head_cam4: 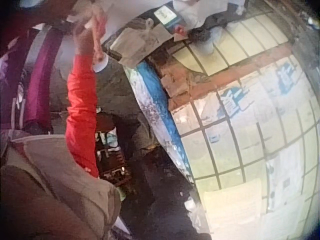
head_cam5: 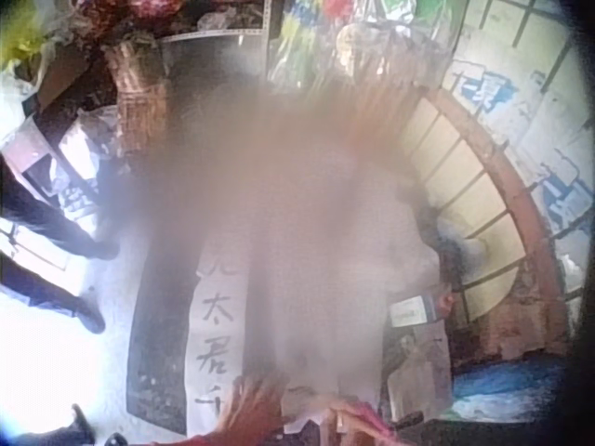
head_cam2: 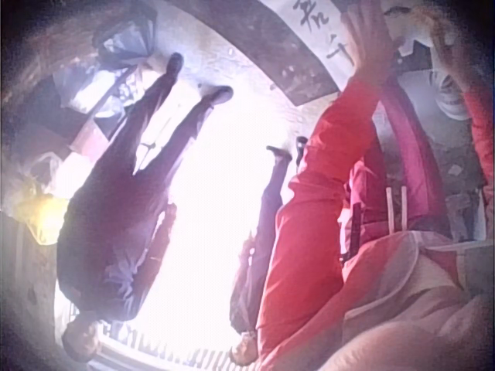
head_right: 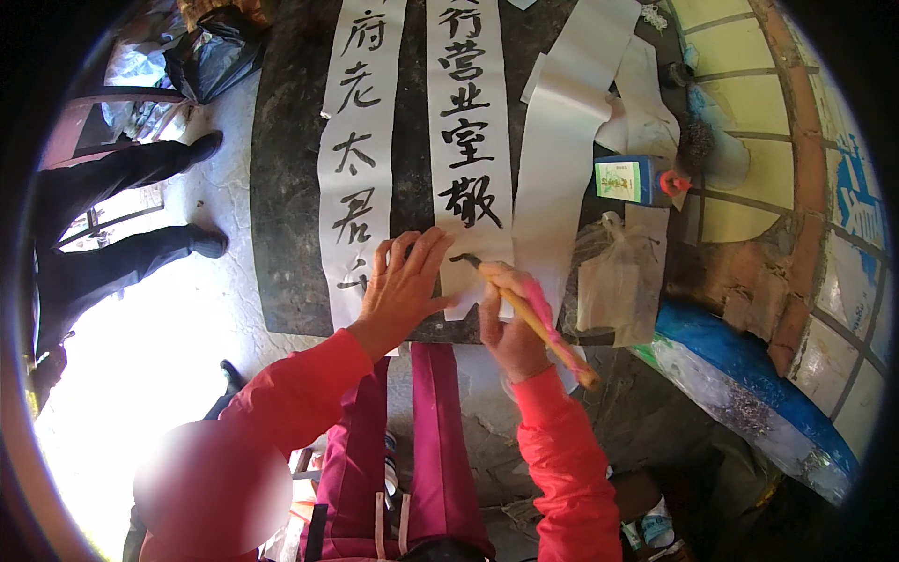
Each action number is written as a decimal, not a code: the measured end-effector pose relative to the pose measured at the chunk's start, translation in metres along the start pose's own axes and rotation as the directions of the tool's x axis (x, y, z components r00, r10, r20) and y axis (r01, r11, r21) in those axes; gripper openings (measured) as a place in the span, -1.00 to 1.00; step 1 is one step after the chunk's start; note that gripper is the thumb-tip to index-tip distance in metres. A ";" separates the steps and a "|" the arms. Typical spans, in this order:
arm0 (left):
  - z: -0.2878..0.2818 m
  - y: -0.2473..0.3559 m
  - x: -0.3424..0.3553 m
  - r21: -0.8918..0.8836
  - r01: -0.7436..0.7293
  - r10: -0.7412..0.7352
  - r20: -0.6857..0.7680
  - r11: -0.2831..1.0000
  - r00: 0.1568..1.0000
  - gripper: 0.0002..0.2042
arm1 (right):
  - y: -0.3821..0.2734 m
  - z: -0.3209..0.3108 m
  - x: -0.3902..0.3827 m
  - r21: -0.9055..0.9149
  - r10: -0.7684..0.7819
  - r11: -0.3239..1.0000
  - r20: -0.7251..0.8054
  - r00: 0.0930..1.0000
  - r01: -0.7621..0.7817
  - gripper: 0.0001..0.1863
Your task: The person writes Chinese characters on long white paper strips using a brush and ink. They hold the paper with one hand, write with the other, then lift and display the completed strips before starting a new one.
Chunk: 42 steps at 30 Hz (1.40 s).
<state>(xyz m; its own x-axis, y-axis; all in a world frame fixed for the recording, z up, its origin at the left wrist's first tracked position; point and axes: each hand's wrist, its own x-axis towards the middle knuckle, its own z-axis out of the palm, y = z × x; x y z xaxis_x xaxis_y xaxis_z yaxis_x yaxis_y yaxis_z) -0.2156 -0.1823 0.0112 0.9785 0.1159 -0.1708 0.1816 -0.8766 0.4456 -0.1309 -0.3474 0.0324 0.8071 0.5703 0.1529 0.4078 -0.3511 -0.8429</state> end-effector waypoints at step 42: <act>0.000 0.002 -0.002 0.089 0.005 -0.011 0.068 0.996 0.998 -0.05 | -0.021 -0.007 -0.013 -0.010 0.030 1.000 0.105 0.994 -0.029 -0.87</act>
<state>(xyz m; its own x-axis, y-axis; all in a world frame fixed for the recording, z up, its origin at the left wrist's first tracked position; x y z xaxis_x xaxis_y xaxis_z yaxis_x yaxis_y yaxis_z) -0.2168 -0.1842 0.0125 0.9675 0.0934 -0.2348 0.1768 -0.9142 0.3646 -0.1467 -0.3526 0.0519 0.7697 0.6343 0.0730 0.3887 -0.3749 -0.8416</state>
